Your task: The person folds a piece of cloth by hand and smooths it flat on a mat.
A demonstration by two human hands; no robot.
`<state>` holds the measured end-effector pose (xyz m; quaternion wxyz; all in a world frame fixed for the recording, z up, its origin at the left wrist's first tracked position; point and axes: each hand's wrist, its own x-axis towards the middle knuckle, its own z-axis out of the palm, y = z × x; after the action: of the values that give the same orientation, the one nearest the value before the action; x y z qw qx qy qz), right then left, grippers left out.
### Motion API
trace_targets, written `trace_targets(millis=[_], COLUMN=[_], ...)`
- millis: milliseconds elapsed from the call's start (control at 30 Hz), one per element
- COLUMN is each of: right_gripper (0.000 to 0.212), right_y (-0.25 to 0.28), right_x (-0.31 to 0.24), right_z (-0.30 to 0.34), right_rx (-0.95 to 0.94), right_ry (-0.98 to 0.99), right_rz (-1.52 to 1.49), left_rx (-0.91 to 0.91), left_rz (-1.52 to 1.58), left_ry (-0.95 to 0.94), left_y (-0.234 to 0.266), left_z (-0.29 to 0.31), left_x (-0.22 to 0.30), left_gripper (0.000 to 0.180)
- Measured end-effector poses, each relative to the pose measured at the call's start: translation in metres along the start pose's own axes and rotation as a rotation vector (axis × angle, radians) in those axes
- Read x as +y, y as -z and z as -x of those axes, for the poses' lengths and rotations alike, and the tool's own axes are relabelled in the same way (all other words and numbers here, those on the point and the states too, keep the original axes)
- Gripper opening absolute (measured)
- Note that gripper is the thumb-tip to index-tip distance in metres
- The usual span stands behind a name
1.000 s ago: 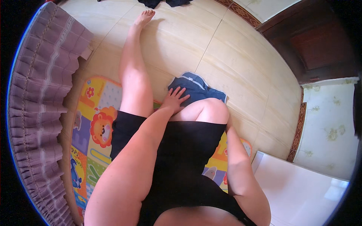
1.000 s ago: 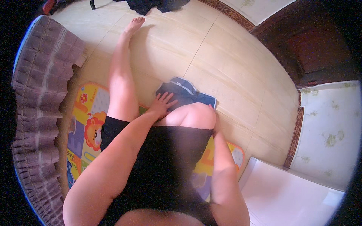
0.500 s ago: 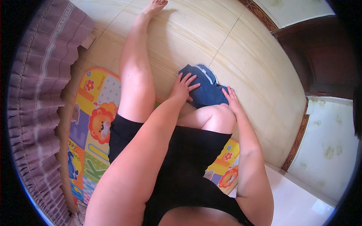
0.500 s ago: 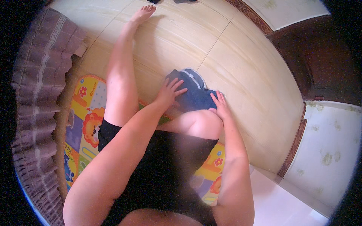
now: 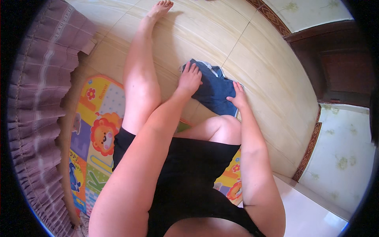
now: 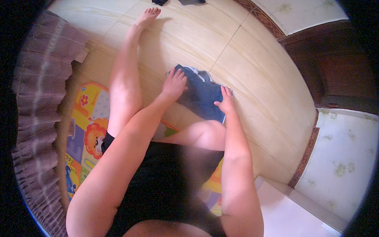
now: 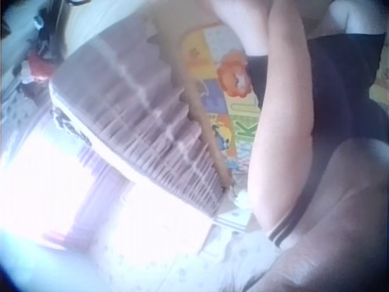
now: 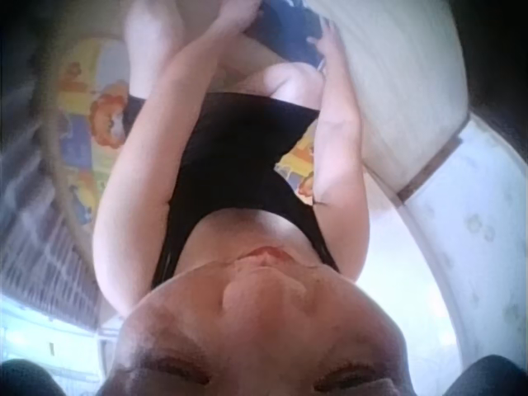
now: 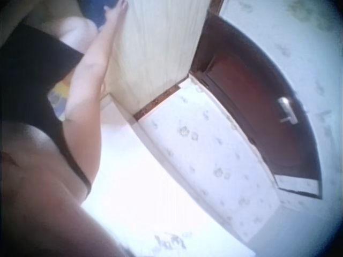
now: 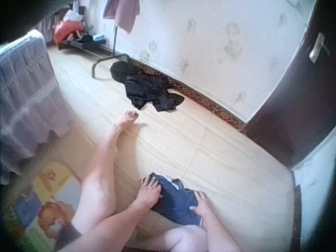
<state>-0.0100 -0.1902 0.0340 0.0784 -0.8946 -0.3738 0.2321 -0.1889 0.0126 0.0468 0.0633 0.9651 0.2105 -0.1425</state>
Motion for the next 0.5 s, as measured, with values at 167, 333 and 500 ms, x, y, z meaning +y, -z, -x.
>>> trace_targets(millis=[167, 333, 500], right_gripper=[0.078, 0.054, 0.033], right_y=[0.01, 0.008, 0.001], right_x=[-0.034, -0.016, -0.028], right_z=[0.013, 0.018, 0.016], right_rx=[0.141, 0.246, 0.447], right_ry=[-0.063, 0.003, 0.095], right_rz=[-0.014, 0.257, 0.294], left_rx=[0.315, 0.236, 0.287], left_rz=[0.216, 0.307, 0.193], left_ry=[-0.055, 0.028, 0.037], left_y=[-0.018, -0.008, -0.012], left_z=[-0.003, -0.001, 0.007], left_x=[-0.006, 0.009, 0.006], left_gripper=[0.051, 0.045, 0.018])
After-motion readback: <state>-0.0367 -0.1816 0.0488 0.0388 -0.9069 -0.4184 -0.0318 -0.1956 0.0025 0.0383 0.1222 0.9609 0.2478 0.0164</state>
